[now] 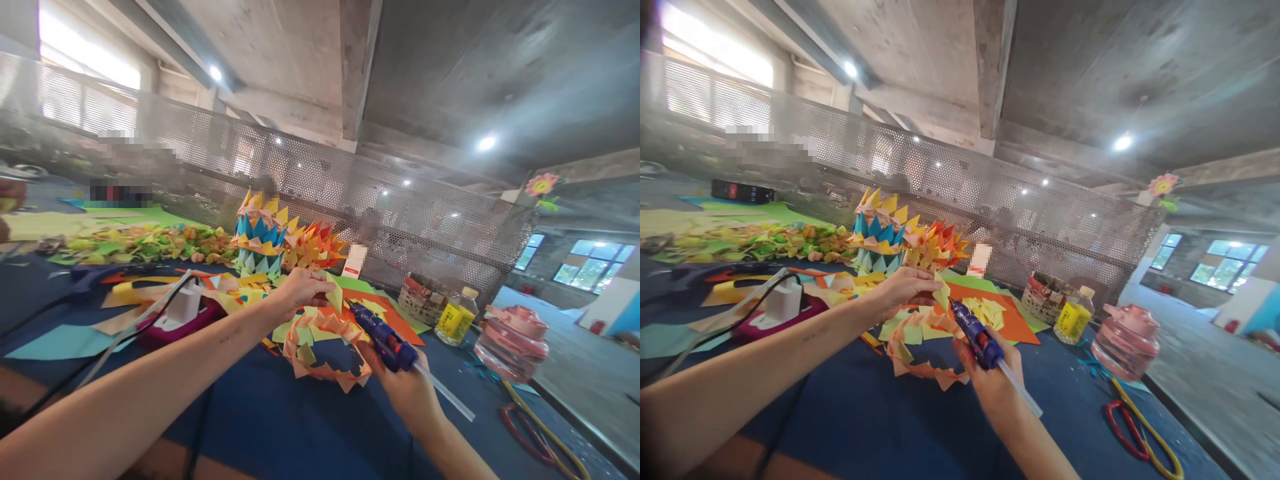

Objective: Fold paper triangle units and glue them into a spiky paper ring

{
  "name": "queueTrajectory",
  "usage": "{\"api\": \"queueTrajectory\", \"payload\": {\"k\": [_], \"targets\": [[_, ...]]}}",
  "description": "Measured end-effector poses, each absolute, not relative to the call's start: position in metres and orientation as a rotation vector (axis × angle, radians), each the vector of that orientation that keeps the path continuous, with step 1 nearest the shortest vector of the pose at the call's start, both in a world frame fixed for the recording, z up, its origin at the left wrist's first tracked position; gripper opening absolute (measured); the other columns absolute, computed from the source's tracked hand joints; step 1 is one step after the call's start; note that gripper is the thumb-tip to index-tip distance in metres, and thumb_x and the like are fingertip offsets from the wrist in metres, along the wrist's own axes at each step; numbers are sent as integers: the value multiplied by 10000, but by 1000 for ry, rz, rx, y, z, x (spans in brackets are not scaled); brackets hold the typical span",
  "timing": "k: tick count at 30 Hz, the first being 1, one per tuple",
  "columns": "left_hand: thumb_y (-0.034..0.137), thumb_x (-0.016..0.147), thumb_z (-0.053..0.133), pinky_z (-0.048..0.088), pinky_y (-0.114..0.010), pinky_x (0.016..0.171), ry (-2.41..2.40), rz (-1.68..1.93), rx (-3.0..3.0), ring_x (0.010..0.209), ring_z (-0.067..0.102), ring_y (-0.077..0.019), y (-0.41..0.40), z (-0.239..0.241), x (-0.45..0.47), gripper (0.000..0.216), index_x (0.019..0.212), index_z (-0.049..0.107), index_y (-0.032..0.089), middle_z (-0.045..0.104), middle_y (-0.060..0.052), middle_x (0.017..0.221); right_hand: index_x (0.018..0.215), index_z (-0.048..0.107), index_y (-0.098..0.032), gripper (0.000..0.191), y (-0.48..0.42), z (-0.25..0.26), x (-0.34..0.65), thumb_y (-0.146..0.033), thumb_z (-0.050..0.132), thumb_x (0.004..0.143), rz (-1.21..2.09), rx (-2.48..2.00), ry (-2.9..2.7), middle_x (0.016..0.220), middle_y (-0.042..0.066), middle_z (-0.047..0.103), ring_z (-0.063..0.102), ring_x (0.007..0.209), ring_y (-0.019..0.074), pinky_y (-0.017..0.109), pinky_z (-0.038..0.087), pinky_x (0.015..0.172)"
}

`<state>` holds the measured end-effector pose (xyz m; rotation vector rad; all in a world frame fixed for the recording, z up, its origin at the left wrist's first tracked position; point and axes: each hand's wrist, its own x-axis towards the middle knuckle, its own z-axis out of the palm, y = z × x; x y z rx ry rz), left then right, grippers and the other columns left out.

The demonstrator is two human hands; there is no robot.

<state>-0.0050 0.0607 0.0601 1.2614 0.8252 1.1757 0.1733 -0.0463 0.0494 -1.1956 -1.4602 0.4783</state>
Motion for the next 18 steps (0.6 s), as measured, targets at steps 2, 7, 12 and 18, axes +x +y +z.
{"api": "queueTrajectory", "payload": {"k": [2,7,12,18], "targets": [[172,672,733,563,-229,625,827,1169,1261,580,636,-104,59,61,-4,38,669,717,137,701,-34,657,607,707,-242,110,-44,46,175,-299,785,555,415,-1242,-1482,539,17,640,527,513,183,296,425,553],[146,670,721,563,-236,654,837,1144,1274,569,615,-91,54,63,-2,44,634,704,126,685,-25,641,659,670,-207,209,-35,30,184,-411,713,662,214,-1303,-1630,544,2,625,505,497,156,269,418,515],[122,646,728,555,-230,664,843,1129,1291,542,591,-74,53,63,-1,65,596,688,131,660,-2,615,723,667,-192,256,-31,23,188,-447,646,720,104,-1311,-1719,591,8,631,528,520,158,267,439,513],[152,679,712,549,-235,680,833,1115,1310,550,597,-80,51,62,1,41,640,710,138,660,-6,614,774,690,-195,297,-30,21,189,-483,639,720,24,-1364,-1715,655,35,668,591,582,191,295,481,570]]}}
